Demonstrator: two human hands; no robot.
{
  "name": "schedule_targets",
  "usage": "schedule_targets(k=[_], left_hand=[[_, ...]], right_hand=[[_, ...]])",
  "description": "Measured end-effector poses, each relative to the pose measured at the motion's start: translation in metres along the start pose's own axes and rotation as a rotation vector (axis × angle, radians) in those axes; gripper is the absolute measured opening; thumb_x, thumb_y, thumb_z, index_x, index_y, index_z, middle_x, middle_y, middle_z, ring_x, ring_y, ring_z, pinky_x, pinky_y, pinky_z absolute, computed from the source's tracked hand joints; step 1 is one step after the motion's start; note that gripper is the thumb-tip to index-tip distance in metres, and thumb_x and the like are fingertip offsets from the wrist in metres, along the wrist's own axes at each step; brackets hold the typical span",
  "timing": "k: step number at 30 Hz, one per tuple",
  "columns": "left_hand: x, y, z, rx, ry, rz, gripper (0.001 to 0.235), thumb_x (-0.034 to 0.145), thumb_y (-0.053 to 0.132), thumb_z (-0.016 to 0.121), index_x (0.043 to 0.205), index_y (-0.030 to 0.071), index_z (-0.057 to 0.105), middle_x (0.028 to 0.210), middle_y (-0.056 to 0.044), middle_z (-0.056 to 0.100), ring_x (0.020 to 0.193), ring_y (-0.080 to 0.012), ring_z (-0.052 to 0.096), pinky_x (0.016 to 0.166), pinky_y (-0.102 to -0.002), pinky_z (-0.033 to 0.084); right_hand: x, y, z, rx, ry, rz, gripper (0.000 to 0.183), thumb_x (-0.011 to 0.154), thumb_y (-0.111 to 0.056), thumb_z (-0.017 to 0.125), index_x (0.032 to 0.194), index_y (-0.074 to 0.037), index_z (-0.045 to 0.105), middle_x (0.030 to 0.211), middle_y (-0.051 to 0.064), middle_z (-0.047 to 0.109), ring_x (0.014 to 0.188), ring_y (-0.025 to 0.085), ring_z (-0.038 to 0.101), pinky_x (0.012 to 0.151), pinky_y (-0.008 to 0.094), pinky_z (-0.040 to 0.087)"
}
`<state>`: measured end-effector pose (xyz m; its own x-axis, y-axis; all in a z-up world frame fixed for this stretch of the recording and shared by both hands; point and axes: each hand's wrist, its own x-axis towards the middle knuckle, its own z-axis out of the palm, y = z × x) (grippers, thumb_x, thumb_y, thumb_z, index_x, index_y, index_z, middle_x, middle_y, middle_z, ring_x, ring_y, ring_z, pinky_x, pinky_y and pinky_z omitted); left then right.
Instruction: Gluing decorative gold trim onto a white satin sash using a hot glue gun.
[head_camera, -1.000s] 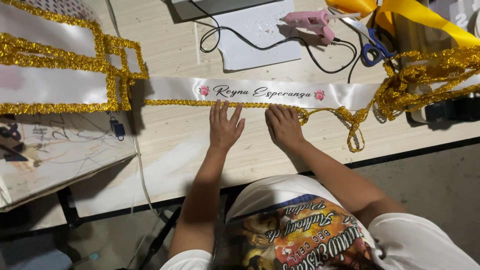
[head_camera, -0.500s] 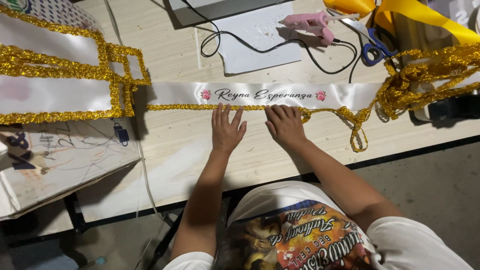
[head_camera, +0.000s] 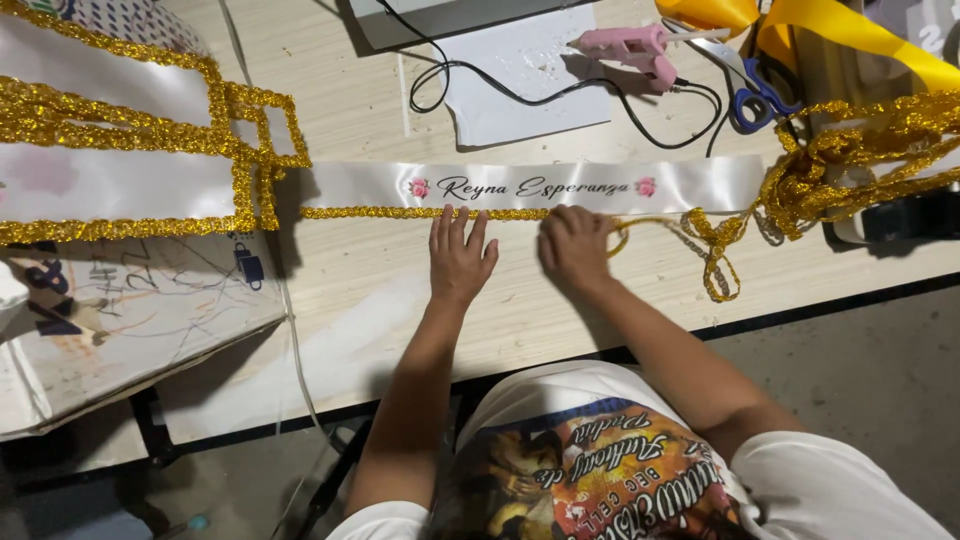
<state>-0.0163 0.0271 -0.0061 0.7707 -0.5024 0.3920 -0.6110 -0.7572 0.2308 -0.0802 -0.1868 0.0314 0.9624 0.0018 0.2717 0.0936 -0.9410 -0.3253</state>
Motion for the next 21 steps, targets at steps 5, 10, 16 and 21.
schedule_targets(k=[5, 10, 16, 21], left_hand=[[-0.001, 0.0, 0.001, 0.009, -0.007, -0.005, 0.051, 0.097, 0.034, 0.071, 0.142, 0.012, 0.061, 0.144, -0.016, 0.052, 0.144, -0.0395, 0.043, 0.12, -0.057, 0.036], [0.0, 0.0, 0.0, 0.0, -0.007, -0.004, 0.052, 0.096, 0.034, 0.071, 0.143, 0.012, 0.06, 0.144, -0.017, 0.052, 0.144, -0.0401, 0.043, 0.12, -0.057, 0.036], [0.002, 0.003, -0.006, 0.017, -0.032, -0.007, 0.052, 0.097, 0.035, 0.069, 0.142, 0.011, 0.06, 0.143, -0.018, 0.052, 0.143, -0.0404, 0.043, 0.119, -0.058, 0.035], [0.002, 0.002, -0.003, 0.023, -0.012, -0.009, 0.05, 0.098, 0.034, 0.069, 0.142, 0.012, 0.061, 0.143, -0.017, 0.052, 0.143, -0.04, 0.043, 0.12, -0.058, 0.035]], right_hand=[[-0.024, 0.04, -0.018, 0.012, 0.052, 0.053, 0.026, 0.096, -0.016, 0.068, 0.12, -0.007, 0.066, 0.126, 0.012, 0.06, 0.123, 0.032, 0.052, 0.102, 0.052, 0.035], [-0.027, 0.043, -0.032, 0.049, 0.084, 0.117, 0.027, 0.096, -0.012, 0.068, 0.122, -0.009, 0.066, 0.126, 0.011, 0.06, 0.123, 0.032, 0.051, 0.106, 0.05, 0.035], [-0.007, 0.007, -0.042, 0.03, 0.058, 0.104, 0.022, 0.092, -0.009, 0.067, 0.114, -0.009, 0.065, 0.119, 0.011, 0.063, 0.117, 0.031, 0.057, 0.104, 0.053, 0.036], [0.011, -0.032, -0.012, 0.097, -0.096, -0.232, 0.045, 0.097, -0.018, 0.064, 0.137, 0.002, 0.057, 0.143, 0.021, 0.058, 0.138, 0.036, 0.051, 0.112, 0.055, 0.037]])
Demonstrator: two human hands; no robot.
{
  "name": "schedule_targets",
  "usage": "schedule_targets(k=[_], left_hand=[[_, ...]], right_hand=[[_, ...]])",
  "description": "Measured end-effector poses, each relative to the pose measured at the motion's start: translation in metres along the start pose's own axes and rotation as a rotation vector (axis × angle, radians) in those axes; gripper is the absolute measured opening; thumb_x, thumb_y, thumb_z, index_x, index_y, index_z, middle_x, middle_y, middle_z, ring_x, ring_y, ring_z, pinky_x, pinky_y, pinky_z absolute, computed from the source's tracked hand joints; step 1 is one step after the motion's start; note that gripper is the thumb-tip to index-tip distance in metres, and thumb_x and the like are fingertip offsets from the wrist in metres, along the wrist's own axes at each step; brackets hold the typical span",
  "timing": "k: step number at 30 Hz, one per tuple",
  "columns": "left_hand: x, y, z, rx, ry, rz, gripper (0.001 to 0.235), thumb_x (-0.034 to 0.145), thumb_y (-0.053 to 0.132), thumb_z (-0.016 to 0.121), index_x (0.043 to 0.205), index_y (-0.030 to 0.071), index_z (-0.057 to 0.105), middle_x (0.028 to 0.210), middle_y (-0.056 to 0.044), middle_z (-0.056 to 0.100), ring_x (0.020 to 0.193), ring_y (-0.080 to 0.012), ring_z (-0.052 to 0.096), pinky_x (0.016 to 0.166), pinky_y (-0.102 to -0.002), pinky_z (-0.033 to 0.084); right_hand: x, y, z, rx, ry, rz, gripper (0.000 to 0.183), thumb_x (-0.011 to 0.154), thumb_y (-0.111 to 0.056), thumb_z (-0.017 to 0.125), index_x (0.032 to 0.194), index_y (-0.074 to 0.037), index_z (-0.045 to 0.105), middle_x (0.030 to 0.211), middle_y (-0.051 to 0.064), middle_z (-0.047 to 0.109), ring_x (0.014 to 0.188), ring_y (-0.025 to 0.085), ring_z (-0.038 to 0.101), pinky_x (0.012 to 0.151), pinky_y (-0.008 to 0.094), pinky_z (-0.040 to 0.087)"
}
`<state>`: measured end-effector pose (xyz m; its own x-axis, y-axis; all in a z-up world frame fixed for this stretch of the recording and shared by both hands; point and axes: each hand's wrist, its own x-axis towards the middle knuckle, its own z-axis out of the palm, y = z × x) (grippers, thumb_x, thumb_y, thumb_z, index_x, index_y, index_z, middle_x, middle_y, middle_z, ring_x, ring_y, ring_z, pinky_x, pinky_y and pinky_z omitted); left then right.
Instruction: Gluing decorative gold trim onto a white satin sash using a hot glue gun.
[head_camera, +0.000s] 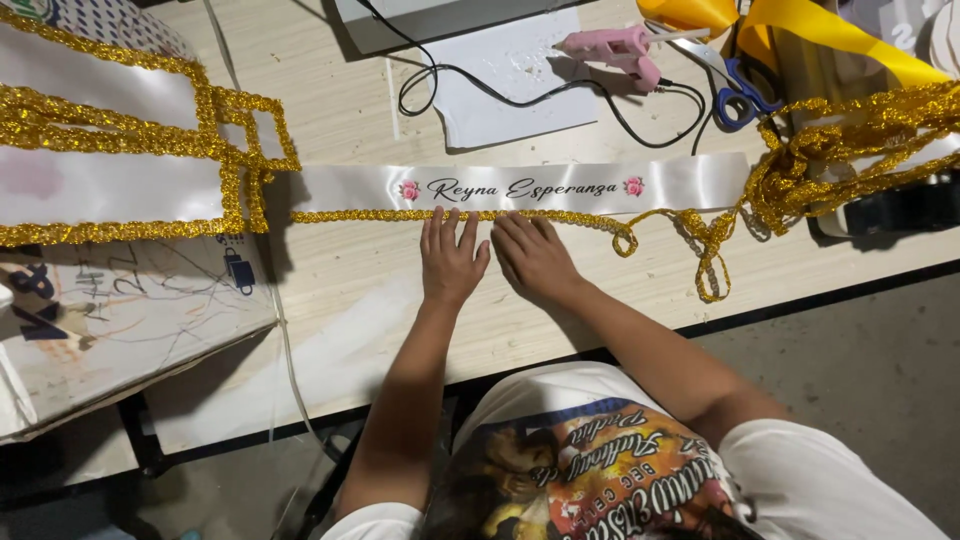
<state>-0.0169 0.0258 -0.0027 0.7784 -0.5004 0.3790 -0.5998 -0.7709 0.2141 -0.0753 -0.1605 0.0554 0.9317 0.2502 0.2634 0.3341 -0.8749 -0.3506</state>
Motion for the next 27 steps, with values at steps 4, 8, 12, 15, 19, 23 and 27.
schedule_targets(k=[4, 8, 12, 15, 19, 23, 27], left_hand=[[0.001, -0.001, -0.001, -0.025, -0.002, -0.007, 0.05, 0.097, 0.035, 0.069, 0.141, 0.012, 0.062, 0.142, -0.017, 0.052, 0.142, -0.0407, 0.043, 0.118, -0.058, 0.035], [0.003, 0.001, -0.002, -0.028, -0.003, -0.01, 0.05, 0.097, 0.034, 0.07, 0.141, 0.012, 0.062, 0.142, -0.016, 0.052, 0.143, -0.0399, 0.044, 0.119, -0.057, 0.035], [0.003, 0.001, -0.005, -0.02, -0.014, -0.009, 0.05, 0.096, 0.033, 0.071, 0.14, 0.011, 0.062, 0.141, -0.016, 0.053, 0.143, -0.0398, 0.044, 0.12, -0.057, 0.036], [0.002, 0.001, -0.003, -0.025, -0.014, -0.011, 0.05, 0.096, 0.032, 0.07, 0.14, 0.011, 0.062, 0.141, -0.016, 0.053, 0.143, -0.0396, 0.044, 0.119, -0.057, 0.036], [0.002, 0.001, -0.004, -0.02, -0.012, -0.008, 0.05, 0.096, 0.032, 0.07, 0.141, 0.011, 0.062, 0.141, -0.017, 0.053, 0.142, -0.0396, 0.044, 0.119, -0.057, 0.036], [0.001, 0.0, -0.001, -0.018, -0.017, -0.015, 0.05, 0.096, 0.032, 0.07, 0.141, 0.011, 0.061, 0.142, -0.016, 0.054, 0.143, -0.0393, 0.043, 0.119, -0.057, 0.036], [0.0, -0.001, 0.002, -0.013, -0.007, -0.008, 0.052, 0.096, 0.033, 0.07, 0.142, 0.012, 0.06, 0.142, -0.016, 0.053, 0.144, -0.039, 0.043, 0.12, -0.057, 0.036]], right_hand=[[0.0, 0.009, -0.001, 0.051, -0.059, 0.074, 0.049, 0.097, -0.02, 0.061, 0.14, 0.003, 0.055, 0.148, 0.021, 0.054, 0.139, 0.037, 0.048, 0.114, 0.054, 0.035], [-0.02, 0.023, -0.004, 0.022, -0.036, 0.108, 0.044, 0.101, -0.019, 0.059, 0.14, 0.001, 0.057, 0.15, 0.018, 0.054, 0.142, 0.033, 0.049, 0.117, 0.051, 0.036], [-0.034, 0.028, -0.01, -0.038, -0.023, 0.134, 0.04, 0.103, -0.019, 0.059, 0.139, -0.002, 0.058, 0.152, 0.014, 0.055, 0.144, 0.03, 0.049, 0.116, 0.051, 0.037], [-0.044, 0.039, -0.006, -0.056, -0.026, 0.16, 0.043, 0.1, -0.019, 0.06, 0.14, -0.002, 0.059, 0.151, 0.015, 0.055, 0.143, 0.032, 0.047, 0.116, 0.052, 0.035], [-0.057, 0.047, -0.01, -0.164, 0.008, 0.162, 0.041, 0.1, -0.018, 0.061, 0.138, -0.002, 0.061, 0.15, 0.013, 0.056, 0.144, 0.032, 0.046, 0.116, 0.053, 0.034], [-0.059, 0.049, -0.018, -0.164, 0.081, 0.189, 0.039, 0.097, -0.016, 0.063, 0.135, -0.004, 0.064, 0.146, 0.009, 0.061, 0.14, 0.033, 0.049, 0.112, 0.052, 0.036], [-0.054, 0.046, -0.024, -0.123, 0.132, 0.193, 0.038, 0.097, -0.015, 0.065, 0.133, -0.003, 0.064, 0.139, 0.01, 0.065, 0.132, 0.033, 0.054, 0.111, 0.05, 0.038]])
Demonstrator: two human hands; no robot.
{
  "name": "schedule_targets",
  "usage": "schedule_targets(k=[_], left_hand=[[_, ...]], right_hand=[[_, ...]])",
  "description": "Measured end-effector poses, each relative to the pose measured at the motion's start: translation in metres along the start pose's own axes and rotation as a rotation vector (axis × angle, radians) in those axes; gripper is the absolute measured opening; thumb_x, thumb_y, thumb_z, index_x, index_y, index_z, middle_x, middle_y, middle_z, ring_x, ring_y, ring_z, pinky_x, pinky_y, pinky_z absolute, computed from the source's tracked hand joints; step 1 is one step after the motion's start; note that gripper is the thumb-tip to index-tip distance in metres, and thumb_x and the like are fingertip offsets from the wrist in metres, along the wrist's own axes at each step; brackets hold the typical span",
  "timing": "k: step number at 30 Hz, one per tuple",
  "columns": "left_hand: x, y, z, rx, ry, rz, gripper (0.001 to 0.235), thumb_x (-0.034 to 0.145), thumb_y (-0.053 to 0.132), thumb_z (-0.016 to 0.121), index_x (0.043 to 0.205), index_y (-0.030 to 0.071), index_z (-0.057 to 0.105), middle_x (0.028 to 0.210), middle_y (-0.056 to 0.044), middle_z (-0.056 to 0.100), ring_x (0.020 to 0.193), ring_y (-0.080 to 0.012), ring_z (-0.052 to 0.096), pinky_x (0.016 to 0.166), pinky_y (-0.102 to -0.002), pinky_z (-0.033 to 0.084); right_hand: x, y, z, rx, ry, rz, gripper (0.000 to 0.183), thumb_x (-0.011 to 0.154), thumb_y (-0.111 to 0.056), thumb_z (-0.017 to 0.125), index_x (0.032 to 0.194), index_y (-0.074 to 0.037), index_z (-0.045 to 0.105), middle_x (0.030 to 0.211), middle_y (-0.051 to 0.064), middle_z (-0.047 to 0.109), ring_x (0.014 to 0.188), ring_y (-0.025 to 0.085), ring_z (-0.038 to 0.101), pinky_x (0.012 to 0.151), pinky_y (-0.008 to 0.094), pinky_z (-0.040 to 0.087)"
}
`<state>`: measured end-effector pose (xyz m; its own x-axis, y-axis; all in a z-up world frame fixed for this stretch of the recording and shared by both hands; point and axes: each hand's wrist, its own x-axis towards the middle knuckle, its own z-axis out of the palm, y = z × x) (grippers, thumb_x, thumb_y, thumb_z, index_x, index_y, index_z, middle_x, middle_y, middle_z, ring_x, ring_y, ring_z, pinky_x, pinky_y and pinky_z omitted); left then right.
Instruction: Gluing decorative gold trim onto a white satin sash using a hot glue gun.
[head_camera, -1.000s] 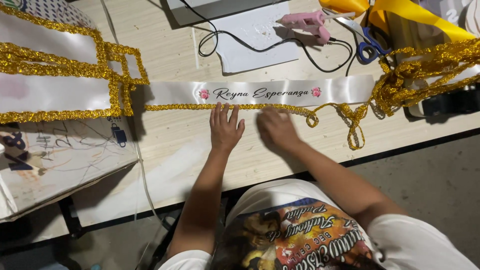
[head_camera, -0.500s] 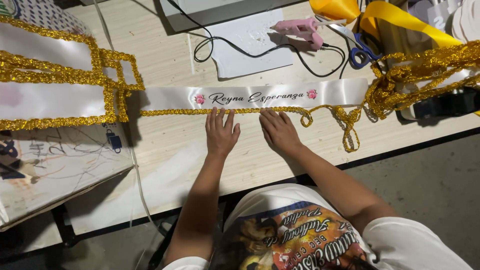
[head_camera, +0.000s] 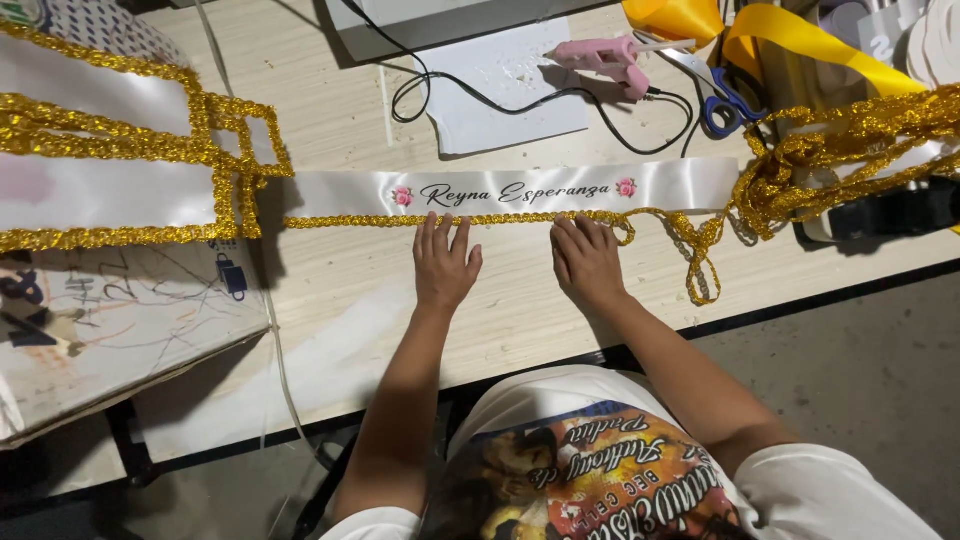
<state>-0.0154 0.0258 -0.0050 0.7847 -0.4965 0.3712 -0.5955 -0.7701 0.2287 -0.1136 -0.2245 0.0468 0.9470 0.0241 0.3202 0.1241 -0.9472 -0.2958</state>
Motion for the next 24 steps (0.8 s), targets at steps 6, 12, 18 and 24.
schedule_targets(k=[6, 12, 18, 24], left_hand=[[0.001, 0.002, -0.006, -0.008, 0.001, 0.004, 0.056, 0.094, 0.036, 0.071, 0.143, 0.013, 0.06, 0.143, -0.016, 0.054, 0.142, -0.0392, 0.043, 0.118, -0.058, 0.036], [0.002, 0.001, -0.006, -0.021, 0.026, -0.001, 0.055, 0.095, 0.035, 0.071, 0.143, 0.012, 0.06, 0.142, -0.016, 0.055, 0.142, -0.0385, 0.044, 0.119, -0.056, 0.036], [0.0, -0.001, 0.0, -0.036, -0.018, -0.037, 0.049, 0.097, 0.032, 0.069, 0.139, 0.008, 0.062, 0.142, -0.012, 0.058, 0.144, -0.0333, 0.046, 0.122, -0.054, 0.034], [0.001, -0.001, 0.0, -0.026, -0.01, -0.025, 0.05, 0.098, 0.033, 0.068, 0.14, 0.008, 0.06, 0.142, -0.014, 0.057, 0.144, -0.0346, 0.045, 0.122, -0.054, 0.033]], right_hand=[[0.013, -0.013, -0.008, -0.082, -0.125, 0.052, 0.049, 0.095, -0.031, 0.065, 0.141, -0.015, 0.06, 0.135, 0.008, 0.061, 0.125, 0.035, 0.051, 0.105, 0.053, 0.034], [0.026, -0.024, -0.014, -0.129, -0.34, 0.142, 0.056, 0.097, -0.041, 0.064, 0.147, -0.019, 0.053, 0.134, 0.005, 0.056, 0.124, 0.034, 0.049, 0.103, 0.055, 0.033], [-0.003, 0.005, 0.007, -0.022, -0.044, 0.045, 0.046, 0.098, -0.024, 0.066, 0.141, -0.008, 0.061, 0.142, 0.008, 0.056, 0.131, 0.034, 0.049, 0.111, 0.052, 0.034], [-0.007, 0.016, 0.027, 0.08, 0.115, 0.32, 0.025, 0.093, -0.013, 0.071, 0.116, -0.006, 0.066, 0.125, 0.02, 0.058, 0.122, 0.035, 0.05, 0.105, 0.054, 0.035]])
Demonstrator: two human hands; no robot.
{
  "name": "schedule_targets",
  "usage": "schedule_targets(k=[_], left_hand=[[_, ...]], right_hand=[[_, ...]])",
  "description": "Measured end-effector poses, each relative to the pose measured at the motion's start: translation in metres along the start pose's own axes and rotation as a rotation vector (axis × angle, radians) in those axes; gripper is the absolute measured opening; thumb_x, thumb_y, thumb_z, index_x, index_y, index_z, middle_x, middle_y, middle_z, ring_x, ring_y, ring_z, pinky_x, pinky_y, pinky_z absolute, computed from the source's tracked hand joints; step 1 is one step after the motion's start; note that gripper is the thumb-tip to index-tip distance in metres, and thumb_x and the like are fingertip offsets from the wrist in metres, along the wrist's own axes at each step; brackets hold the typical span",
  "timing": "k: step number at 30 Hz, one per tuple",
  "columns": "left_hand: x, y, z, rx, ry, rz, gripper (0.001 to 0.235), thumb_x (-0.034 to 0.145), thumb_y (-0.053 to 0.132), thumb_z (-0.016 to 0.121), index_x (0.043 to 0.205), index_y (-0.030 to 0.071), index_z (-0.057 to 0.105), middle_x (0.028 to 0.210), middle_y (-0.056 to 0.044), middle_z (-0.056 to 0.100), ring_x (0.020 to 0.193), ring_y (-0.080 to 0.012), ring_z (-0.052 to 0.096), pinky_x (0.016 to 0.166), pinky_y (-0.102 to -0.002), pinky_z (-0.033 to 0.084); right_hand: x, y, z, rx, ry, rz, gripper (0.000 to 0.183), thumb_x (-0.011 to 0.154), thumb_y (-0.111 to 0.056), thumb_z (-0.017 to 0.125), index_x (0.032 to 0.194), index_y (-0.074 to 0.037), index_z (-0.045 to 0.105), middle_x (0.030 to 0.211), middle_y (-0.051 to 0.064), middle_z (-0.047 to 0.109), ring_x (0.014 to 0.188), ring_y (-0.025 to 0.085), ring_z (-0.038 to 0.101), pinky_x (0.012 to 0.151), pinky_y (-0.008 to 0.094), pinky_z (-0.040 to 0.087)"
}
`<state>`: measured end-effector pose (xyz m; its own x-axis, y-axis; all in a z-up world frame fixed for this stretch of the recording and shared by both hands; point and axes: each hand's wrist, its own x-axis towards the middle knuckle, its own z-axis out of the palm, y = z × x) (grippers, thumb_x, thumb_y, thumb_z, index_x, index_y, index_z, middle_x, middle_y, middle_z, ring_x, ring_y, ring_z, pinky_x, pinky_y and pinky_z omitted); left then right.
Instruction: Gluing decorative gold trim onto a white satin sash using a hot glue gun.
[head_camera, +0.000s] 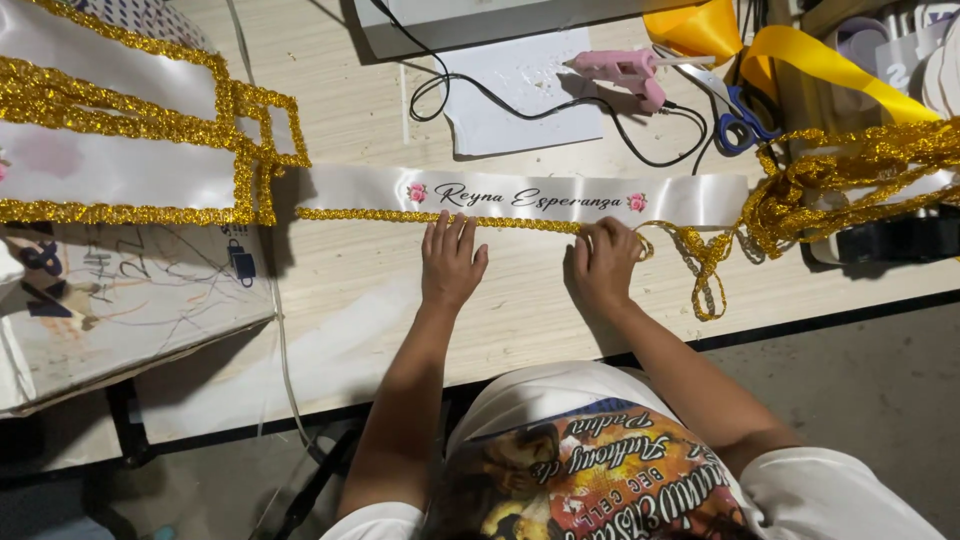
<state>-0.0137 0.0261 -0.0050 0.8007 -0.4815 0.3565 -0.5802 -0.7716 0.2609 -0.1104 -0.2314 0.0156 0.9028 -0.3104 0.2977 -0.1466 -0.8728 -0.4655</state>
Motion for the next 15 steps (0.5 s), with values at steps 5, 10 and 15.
schedule_targets(k=[5, 10, 15], left_hand=[[0.0, 0.001, -0.002, -0.005, -0.002, 0.002, 0.052, 0.098, 0.033, 0.068, 0.141, 0.006, 0.06, 0.143, -0.015, 0.056, 0.145, -0.036, 0.044, 0.122, -0.055, 0.033], [0.0, 0.004, -0.005, 0.0, 0.013, 0.012, 0.049, 0.096, 0.033, 0.069, 0.14, 0.011, 0.062, 0.142, -0.014, 0.056, 0.144, -0.0367, 0.044, 0.121, -0.055, 0.033], [-0.001, 0.002, -0.002, 0.0, 0.012, 0.003, 0.047, 0.097, 0.03, 0.069, 0.138, 0.009, 0.063, 0.143, -0.014, 0.056, 0.145, -0.0358, 0.045, 0.121, -0.055, 0.034]], right_hand=[[0.024, -0.058, -0.021, 0.0, -0.131, -0.259, 0.035, 0.092, -0.013, 0.063, 0.124, -0.002, 0.058, 0.128, 0.022, 0.056, 0.126, 0.037, 0.049, 0.104, 0.058, 0.034], [0.027, -0.083, 0.004, -0.014, -0.438, -0.38, 0.046, 0.1, -0.024, 0.057, 0.14, -0.003, 0.053, 0.15, 0.018, 0.049, 0.143, 0.034, 0.041, 0.114, 0.062, 0.026], [0.016, -0.044, 0.025, -0.133, -0.562, -0.371, 0.06, 0.106, -0.038, 0.041, 0.155, -0.004, 0.037, 0.164, 0.015, 0.035, 0.152, 0.028, 0.029, 0.123, 0.054, 0.017]])
